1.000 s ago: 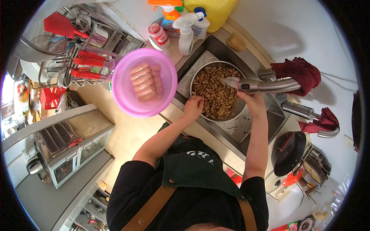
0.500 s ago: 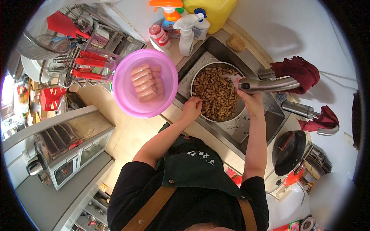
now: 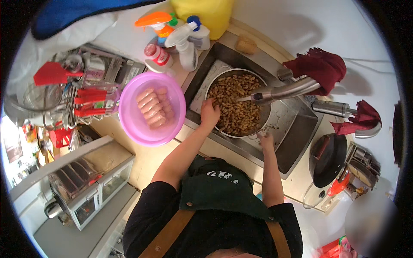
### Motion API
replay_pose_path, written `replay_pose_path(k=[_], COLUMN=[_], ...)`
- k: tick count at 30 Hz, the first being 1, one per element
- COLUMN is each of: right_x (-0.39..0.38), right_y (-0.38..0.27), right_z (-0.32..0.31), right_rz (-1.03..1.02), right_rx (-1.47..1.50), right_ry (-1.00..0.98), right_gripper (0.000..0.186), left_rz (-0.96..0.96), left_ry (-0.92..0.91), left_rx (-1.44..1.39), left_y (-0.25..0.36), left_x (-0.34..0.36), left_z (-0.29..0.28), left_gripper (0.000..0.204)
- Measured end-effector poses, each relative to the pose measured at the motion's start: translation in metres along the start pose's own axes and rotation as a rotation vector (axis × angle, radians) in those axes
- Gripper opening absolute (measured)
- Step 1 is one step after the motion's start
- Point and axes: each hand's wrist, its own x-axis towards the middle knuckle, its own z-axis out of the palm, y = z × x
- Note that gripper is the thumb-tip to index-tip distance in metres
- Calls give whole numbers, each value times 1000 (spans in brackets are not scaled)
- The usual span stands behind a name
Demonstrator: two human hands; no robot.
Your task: Washing and rinsing a large bowl of peanuts in a kitchen sink.
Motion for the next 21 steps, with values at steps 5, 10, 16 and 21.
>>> replay_pose_path(k=[5, 10, 16, 21], right_x=[13, 26, 32, 26], right_y=[44, 50, 66, 62], right_z=[20, 38, 48, 43], right_rz=[252, 286, 306, 229], right_rx=[571, 680, 793, 716], right_ry=[-234, -200, -262, -224], right_gripper=[39, 22, 18, 21], left_rz=[-40, 112, -72, 24], left_ry=[-43, -19, -225, -307], left_rx=[227, 327, 435, 445], left_y=[2, 21, 14, -16], left_x=[37, 98, 148, 140], left_z=[21, 38, 50, 50], left_gripper=[40, 41, 40, 28])
